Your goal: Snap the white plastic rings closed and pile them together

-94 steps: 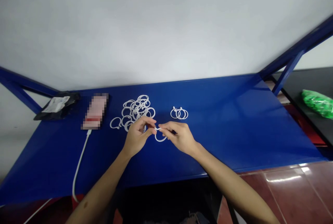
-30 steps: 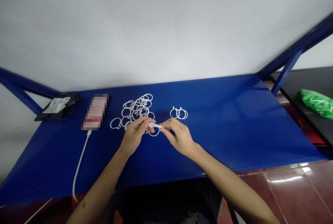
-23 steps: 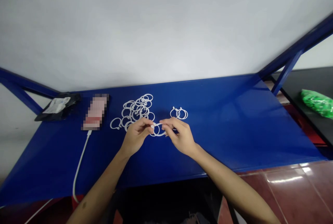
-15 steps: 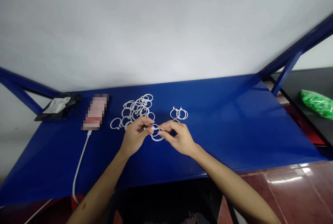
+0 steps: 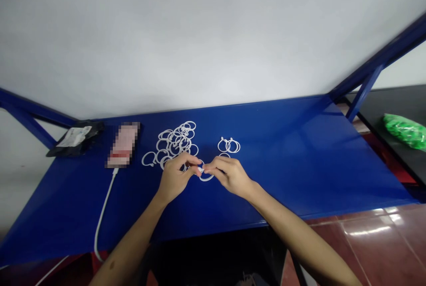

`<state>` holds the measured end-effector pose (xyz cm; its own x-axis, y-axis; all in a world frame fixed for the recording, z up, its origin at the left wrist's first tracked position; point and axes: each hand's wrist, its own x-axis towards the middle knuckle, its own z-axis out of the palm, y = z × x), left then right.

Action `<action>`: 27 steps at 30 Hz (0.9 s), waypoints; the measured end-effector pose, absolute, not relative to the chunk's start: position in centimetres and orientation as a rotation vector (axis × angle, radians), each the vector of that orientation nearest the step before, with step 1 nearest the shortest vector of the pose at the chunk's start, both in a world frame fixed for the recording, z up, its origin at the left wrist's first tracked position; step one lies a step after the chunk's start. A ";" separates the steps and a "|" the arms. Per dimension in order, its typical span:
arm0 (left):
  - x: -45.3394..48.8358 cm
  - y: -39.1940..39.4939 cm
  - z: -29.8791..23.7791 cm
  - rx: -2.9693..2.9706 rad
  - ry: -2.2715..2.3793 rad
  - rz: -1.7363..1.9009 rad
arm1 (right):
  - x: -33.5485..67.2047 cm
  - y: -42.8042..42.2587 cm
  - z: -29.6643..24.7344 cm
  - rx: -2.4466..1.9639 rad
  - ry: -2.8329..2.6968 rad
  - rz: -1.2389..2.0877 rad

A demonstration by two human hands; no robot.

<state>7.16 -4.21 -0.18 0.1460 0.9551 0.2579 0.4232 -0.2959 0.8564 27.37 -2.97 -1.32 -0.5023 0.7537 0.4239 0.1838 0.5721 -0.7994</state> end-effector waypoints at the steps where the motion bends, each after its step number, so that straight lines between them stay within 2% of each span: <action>1: 7.1 -4.1 -0.3 1.854 1.328 1.112 | 27.3 -2.8 -1.3 -0.757 -1.997 0.842; 4: 6.6 -3.6 -0.7 2.054 1.369 1.095 | 27.5 -2.2 -1.1 -0.850 -1.976 0.630; 8: 5.9 -3.4 -1.2 2.337 1.437 0.847 | 28.9 -0.9 -1.1 -1.090 -1.902 0.352; 15: 6.4 -3.7 -1.4 2.530 1.496 0.609 | 30.3 0.2 -2.0 -1.379 -1.944 0.135; 19: 6.5 -3.8 -1.0 2.450 1.498 0.715 | 29.9 -0.2 -1.6 -1.333 -1.922 0.048; 24: 6.0 -3.6 -0.2 2.180 1.649 1.046 | 28.0 -2.0 -1.1 -0.990 -2.196 0.235; 27: 5.9 -3.4 -0.2 2.123 1.679 1.089 | 26.1 -3.0 -1.4 -0.827 -2.403 0.274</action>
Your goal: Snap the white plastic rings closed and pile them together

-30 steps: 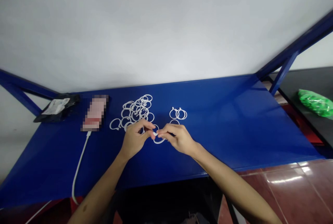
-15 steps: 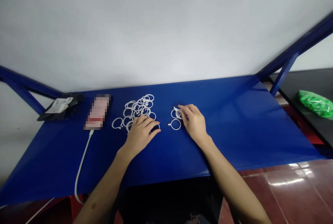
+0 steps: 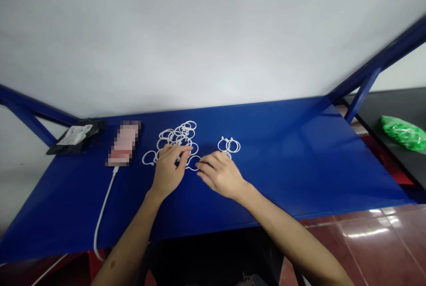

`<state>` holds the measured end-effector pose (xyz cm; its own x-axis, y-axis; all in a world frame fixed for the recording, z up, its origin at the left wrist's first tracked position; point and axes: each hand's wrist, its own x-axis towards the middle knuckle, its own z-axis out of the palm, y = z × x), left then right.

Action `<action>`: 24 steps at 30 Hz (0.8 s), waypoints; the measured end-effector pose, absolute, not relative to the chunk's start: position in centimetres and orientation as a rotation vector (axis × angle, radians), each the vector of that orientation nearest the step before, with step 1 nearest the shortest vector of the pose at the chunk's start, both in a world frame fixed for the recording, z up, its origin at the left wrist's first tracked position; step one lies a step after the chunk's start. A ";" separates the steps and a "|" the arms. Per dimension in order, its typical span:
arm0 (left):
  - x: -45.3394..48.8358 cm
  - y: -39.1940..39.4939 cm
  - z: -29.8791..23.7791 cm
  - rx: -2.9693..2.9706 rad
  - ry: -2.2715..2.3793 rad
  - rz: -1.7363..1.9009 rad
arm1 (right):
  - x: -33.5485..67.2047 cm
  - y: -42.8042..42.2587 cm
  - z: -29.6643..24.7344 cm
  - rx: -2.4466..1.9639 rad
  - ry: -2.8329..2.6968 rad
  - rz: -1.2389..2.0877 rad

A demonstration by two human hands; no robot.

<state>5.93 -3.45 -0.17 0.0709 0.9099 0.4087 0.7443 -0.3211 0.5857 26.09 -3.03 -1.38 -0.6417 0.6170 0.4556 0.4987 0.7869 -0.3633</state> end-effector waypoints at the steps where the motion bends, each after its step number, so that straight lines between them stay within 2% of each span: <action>1: 5.9 -3.4 -0.2 2.122 1.673 1.080 | 25.5 -3.2 -1.6 -0.811 -2.456 0.256; 6: 5.9 -3.3 -0.5 2.105 1.654 1.042 | 24.5 -3.5 -2.1 -0.886 -2.506 0.225; 16: 5.3 -3.6 0.8 1.636 1.399 1.000 | 26.2 -3.6 -0.9 -1.005 -1.617 1.193; 24: 5.9 -3.7 0.2 1.486 1.206 0.989 | 25.9 -3.5 -0.8 -0.916 -1.456 1.451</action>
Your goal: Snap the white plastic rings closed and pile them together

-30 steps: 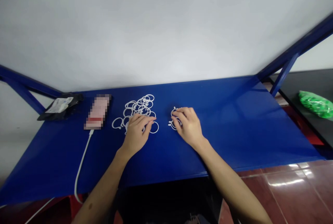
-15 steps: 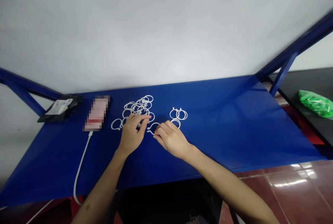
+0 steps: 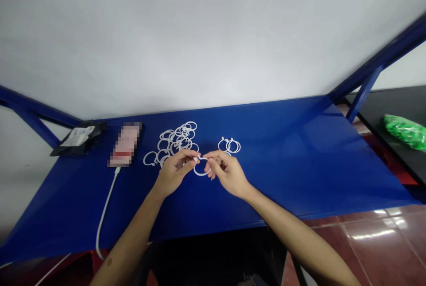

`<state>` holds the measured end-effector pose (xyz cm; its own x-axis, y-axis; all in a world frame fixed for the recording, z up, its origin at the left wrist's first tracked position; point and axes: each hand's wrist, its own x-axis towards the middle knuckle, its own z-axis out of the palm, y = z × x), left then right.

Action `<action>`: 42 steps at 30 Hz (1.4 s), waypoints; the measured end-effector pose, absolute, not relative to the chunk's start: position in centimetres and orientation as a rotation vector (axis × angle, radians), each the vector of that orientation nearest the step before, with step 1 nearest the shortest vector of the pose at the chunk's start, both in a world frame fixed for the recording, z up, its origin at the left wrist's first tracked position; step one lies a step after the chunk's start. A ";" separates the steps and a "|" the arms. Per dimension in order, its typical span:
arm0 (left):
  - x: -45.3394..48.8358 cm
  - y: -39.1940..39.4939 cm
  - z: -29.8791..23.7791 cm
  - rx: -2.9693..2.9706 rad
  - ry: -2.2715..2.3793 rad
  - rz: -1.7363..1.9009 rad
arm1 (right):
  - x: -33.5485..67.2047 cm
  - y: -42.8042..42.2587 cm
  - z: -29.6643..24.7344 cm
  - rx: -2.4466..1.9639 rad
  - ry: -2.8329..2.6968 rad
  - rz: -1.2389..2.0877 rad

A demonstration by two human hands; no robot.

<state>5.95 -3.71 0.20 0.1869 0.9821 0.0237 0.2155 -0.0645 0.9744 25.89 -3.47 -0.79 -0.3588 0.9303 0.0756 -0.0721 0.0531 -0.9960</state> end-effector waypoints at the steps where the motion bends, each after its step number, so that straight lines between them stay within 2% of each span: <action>1: 6.0 -3.7 0.1 1.474 1.199 0.992 | 25.9 -3.6 -0.8 -0.916 -1.481 1.458; 5: 6.2 -3.8 -0.1 1.465 1.135 1.010 | 26.0 -3.8 -1.4 -0.908 -1.589 1.416; 11: 6.6 -4.0 0.4 1.607 1.216 0.989 | 26.9 -3.5 -1.8 -0.818 -1.878 1.030; 19: 6.9 -3.9 -0.1 1.891 1.313 1.079 | 27.2 -3.2 -1.7 -0.778 -2.022 0.750; 23: 5.4 -3.1 0.0 2.138 1.562 1.172 | 27.7 -2.2 -1.4 -0.999 -1.976 0.482; 26: 4.2 -2.8 -0.1 2.209 1.935 1.035 | 28.9 -1.0 -1.9 -1.179 -1.921 0.324; 29: 3.8 -2.7 -0.5 2.182 2.166 0.754 | 29.9 -0.2 -2.4 -1.329 -1.948 0.247; 32: 3.9 -2.8 -0.7 2.154 2.204 0.608 | 30.0 -0.1 -2.3 -1.447 -1.973 0.170; 36: 3.9 -2.9 -0.7 2.106 2.170 0.660 | 29.4 -0.6 -1.6 -1.524 -1.951 0.072; 42: 4.0 -2.8 -0.4 2.039 2.176 0.796 | 28.6 -1.4 -1.6 -1.370 -2.001 0.093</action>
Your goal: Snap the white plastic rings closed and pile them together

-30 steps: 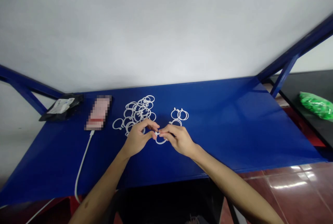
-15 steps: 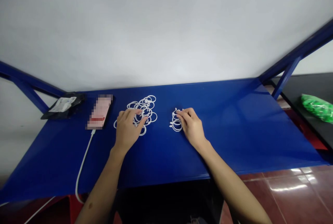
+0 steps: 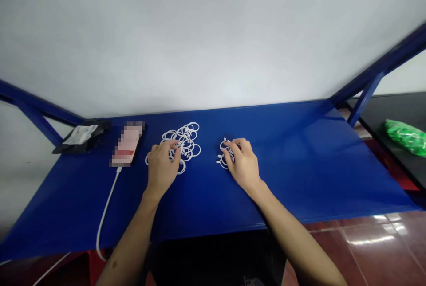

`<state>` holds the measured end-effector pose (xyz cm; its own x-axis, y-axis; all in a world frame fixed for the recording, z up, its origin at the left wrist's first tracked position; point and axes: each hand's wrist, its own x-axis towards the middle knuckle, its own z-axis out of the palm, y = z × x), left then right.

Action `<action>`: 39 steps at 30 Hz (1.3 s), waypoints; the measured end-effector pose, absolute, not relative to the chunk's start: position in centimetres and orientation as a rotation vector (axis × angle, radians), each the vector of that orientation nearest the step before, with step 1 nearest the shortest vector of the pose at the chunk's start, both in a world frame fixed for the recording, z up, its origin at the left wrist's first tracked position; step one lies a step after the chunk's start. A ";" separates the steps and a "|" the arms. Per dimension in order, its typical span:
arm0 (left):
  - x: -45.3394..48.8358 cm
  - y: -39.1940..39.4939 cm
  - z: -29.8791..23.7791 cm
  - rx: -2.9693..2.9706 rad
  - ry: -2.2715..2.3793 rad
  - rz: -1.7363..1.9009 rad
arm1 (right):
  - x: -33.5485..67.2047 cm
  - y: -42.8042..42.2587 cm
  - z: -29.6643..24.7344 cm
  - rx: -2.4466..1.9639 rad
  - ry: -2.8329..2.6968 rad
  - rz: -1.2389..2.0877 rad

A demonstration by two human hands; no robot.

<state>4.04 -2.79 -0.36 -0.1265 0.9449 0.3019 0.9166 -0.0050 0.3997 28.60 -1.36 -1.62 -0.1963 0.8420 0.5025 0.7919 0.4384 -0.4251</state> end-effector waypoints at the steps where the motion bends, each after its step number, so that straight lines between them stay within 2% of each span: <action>1: 4.1 -2.8 -0.4 2.036 2.190 0.790 | 28.4 -1.5 -1.7 -1.337 -2.015 0.100; 7: 4.2 -2.5 -1.0 2.022 2.180 0.711 | 27.6 -2.1 -1.6 -1.205 -2.065 0.176; 11: 4.1 -2.5 -0.5 1.890 2.110 0.955 | 27.6 -2.2 -1.5 -1.168 -2.081 0.211; 15: 4.1 -2.9 0.2 1.541 1.633 1.161 | 27.5 -2.5 -1.5 -1.098 -2.066 0.262; 20: 4.9 -3.6 0.1 1.230 1.038 1.122 | 27.0 -3.2 -1.1 -1.003 -2.038 0.497; 24: 6.0 -4.2 -0.3 1.179 0.833 0.995 | 26.4 -3.8 -0.8 -1.000 -1.927 0.803; 28: 6.2 -4.3 -0.4 1.186 0.830 0.955 | 26.0 -4.0 -1.0 -0.968 -1.837 0.949; 39: 6.3 -3.8 -0.3 1.402 1.086 1.098 | 26.2 -4.0 -0.6 -0.981 -1.806 0.963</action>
